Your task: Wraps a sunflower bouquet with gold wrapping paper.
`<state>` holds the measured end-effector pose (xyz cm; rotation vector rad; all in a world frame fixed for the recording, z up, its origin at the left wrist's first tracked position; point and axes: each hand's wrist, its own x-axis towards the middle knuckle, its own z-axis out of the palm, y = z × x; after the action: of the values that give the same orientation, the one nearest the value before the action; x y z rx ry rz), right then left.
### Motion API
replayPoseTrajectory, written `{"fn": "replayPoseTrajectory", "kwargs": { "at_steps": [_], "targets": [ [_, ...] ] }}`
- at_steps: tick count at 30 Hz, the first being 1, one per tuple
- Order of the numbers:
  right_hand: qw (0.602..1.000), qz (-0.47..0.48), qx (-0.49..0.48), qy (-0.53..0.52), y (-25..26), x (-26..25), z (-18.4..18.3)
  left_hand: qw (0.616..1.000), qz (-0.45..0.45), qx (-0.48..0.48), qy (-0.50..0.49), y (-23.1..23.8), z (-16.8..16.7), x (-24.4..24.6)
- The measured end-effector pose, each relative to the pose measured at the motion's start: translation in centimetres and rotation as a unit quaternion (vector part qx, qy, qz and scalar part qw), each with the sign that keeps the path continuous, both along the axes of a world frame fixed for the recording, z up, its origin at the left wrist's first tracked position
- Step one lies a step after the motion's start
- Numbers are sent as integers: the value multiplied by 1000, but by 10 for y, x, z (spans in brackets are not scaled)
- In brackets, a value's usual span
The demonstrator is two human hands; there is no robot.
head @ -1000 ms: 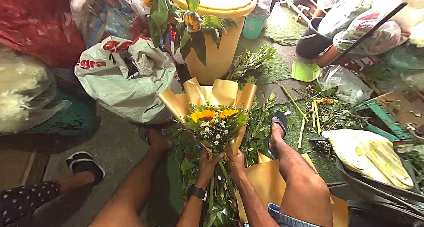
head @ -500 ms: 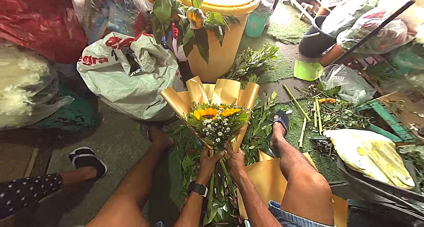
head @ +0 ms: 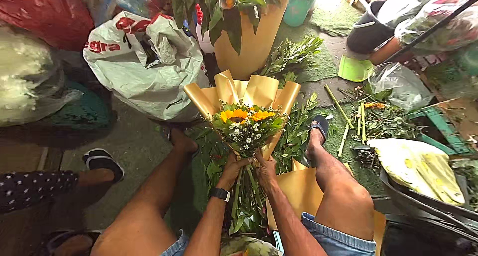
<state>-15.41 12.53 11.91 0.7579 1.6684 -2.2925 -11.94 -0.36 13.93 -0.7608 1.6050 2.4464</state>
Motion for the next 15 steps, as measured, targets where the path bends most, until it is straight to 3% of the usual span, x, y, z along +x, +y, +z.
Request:
{"fn": "replayPoseTrajectory", "kwargs": {
  "at_steps": [11, 15],
  "targets": [
    [1000, 2, -27, -14, 4, 5, 6, 999, -4, 37, -27, 0, 2, -6],
    [998, -8, 44, -47, 8, 14, 11, 999, -19, 17, -46, 5, 2, -7]
  ]
}}
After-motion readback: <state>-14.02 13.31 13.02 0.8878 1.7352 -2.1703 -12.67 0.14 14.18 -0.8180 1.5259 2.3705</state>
